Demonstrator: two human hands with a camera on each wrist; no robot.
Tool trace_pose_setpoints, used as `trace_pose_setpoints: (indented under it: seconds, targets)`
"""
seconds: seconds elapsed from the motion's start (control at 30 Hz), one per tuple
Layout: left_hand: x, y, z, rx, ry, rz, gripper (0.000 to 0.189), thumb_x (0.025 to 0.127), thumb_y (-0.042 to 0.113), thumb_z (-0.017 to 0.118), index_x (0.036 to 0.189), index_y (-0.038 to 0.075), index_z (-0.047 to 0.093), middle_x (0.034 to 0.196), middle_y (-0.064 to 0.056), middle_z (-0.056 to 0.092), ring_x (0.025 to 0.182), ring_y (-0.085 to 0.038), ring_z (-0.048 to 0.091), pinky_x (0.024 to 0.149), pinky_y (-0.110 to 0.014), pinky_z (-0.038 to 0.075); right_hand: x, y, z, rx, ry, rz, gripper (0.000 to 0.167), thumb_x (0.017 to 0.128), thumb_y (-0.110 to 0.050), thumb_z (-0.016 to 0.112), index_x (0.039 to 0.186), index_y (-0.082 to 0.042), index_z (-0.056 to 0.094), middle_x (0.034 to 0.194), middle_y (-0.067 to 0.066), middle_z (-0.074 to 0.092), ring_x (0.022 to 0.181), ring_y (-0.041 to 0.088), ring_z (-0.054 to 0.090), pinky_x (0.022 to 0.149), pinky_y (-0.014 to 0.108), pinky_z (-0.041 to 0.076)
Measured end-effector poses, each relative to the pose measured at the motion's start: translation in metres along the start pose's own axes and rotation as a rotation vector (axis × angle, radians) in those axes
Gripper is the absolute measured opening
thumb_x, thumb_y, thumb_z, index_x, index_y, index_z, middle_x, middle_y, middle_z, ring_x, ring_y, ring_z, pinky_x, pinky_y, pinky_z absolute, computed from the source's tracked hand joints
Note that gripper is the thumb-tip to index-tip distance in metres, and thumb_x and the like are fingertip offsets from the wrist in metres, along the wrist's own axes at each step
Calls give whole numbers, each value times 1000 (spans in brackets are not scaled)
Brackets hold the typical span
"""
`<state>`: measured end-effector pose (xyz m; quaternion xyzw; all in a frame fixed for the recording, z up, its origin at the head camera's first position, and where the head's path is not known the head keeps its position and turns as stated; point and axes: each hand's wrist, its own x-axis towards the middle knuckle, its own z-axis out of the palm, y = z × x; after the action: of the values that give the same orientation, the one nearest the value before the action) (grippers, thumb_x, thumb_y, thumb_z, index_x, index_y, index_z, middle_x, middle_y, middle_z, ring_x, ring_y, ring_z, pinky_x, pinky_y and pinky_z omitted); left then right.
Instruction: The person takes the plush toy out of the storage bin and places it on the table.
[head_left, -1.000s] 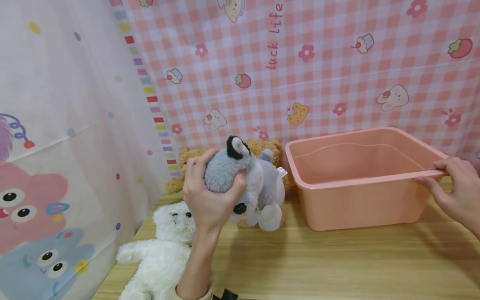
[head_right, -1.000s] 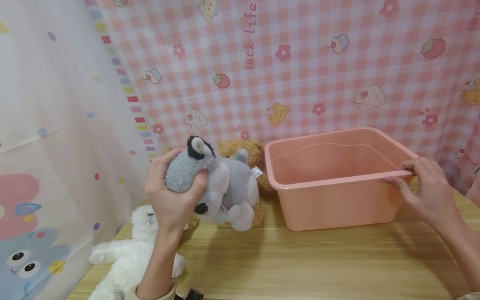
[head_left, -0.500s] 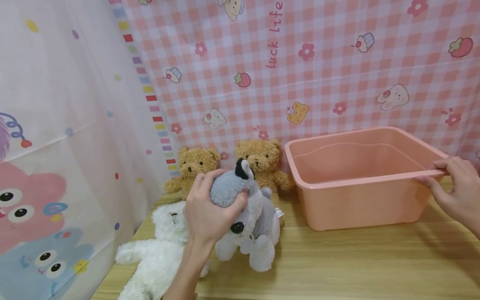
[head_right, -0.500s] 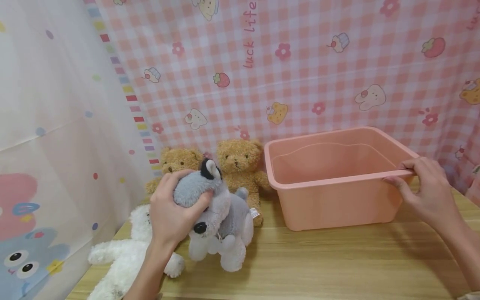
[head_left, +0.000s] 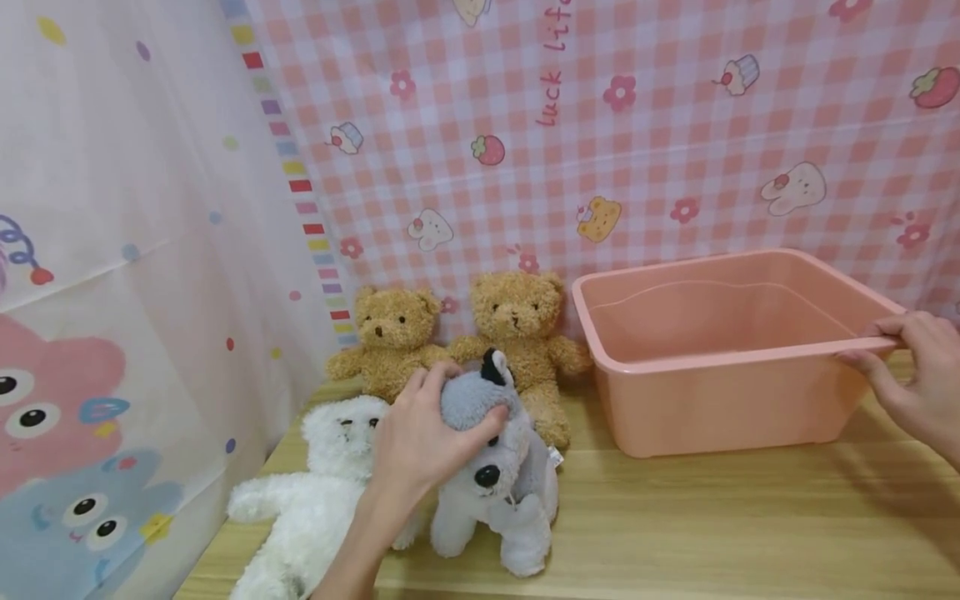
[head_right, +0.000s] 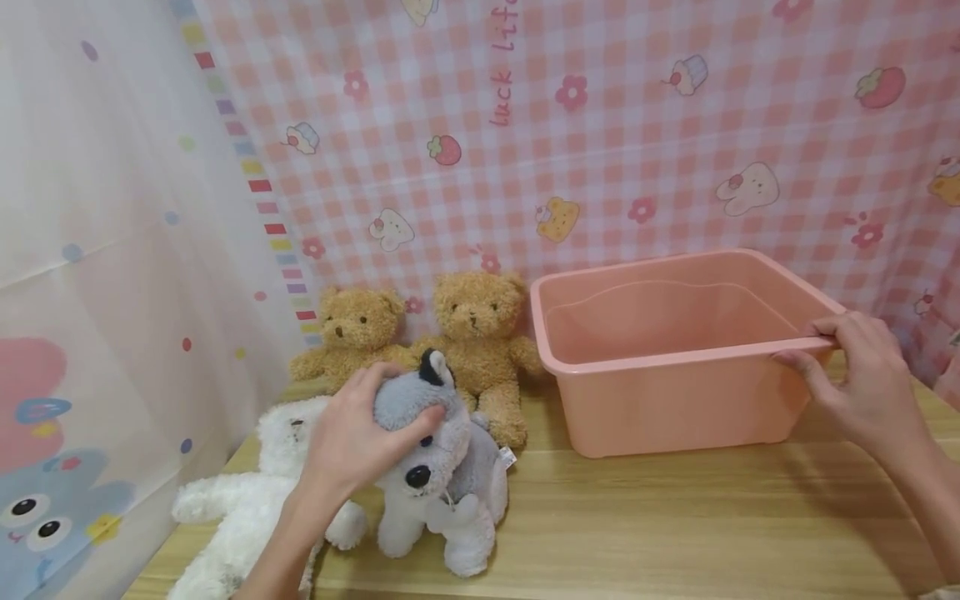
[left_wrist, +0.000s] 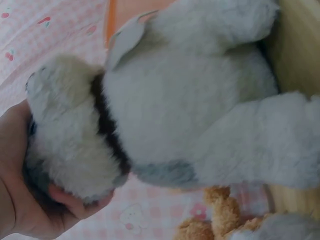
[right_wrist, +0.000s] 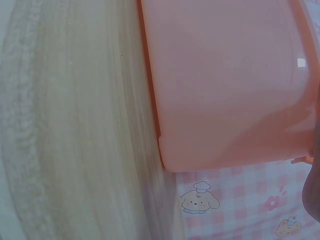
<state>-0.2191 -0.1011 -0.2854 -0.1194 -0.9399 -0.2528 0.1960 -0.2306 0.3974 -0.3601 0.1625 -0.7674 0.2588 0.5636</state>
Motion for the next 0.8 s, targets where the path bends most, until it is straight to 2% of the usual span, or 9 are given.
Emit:
trace_pose_setpoints:
  seconds: [0.13, 0.37, 0.53, 0.67, 0.8]
  targets:
    - [2, -2, -6, 4, -72, 3, 59, 79, 66, 69, 121, 25, 63, 108, -5, 64, 86, -26, 62, 65, -39, 51, -1, 3, 0, 1, 14, -4, 91, 87, -73, 55, 88, 18, 58, 103, -38, 45, 100, -17, 35, 89, 11, 23]
    - [0, 0, -10, -42, -148, -9, 64, 78, 68, 70, 127, 28, 63, 129, -9, 64, 114, -35, 60, 85, -56, 52, -2, 2, -1, 7, 11, 4, 90, 87, -73, 55, 88, 17, 58, 102, -38, 45, 101, -17, 36, 90, 11, 23]
    - [-1, -2, -16, -44, -211, -18, 73, 79, 77, 64, 134, 29, 59, 137, -12, 59, 120, -39, 57, 89, -63, 50, -1, 2, -2, -2, -16, 5, 90, 87, -73, 55, 89, 17, 58, 102, -37, 44, 101, -18, 35, 90, 11, 23]
    - [-1, -5, -22, -8, -221, 6, 77, 80, 81, 57, 137, 30, 57, 140, -10, 58, 123, -38, 56, 94, -64, 48, -1, 0, -2, -20, -25, 14, 91, 86, -75, 52, 90, 15, 58, 101, -35, 42, 101, -17, 33, 89, 11, 23]
    - [1, -9, -28, 2, -212, 38, 75, 84, 80, 53, 135, 26, 61, 137, -7, 62, 123, -32, 58, 97, -58, 48, -1, -1, -2, -34, -24, 12, 92, 86, -77, 51, 91, 15, 58, 101, -34, 42, 101, -15, 33, 90, 11, 23]
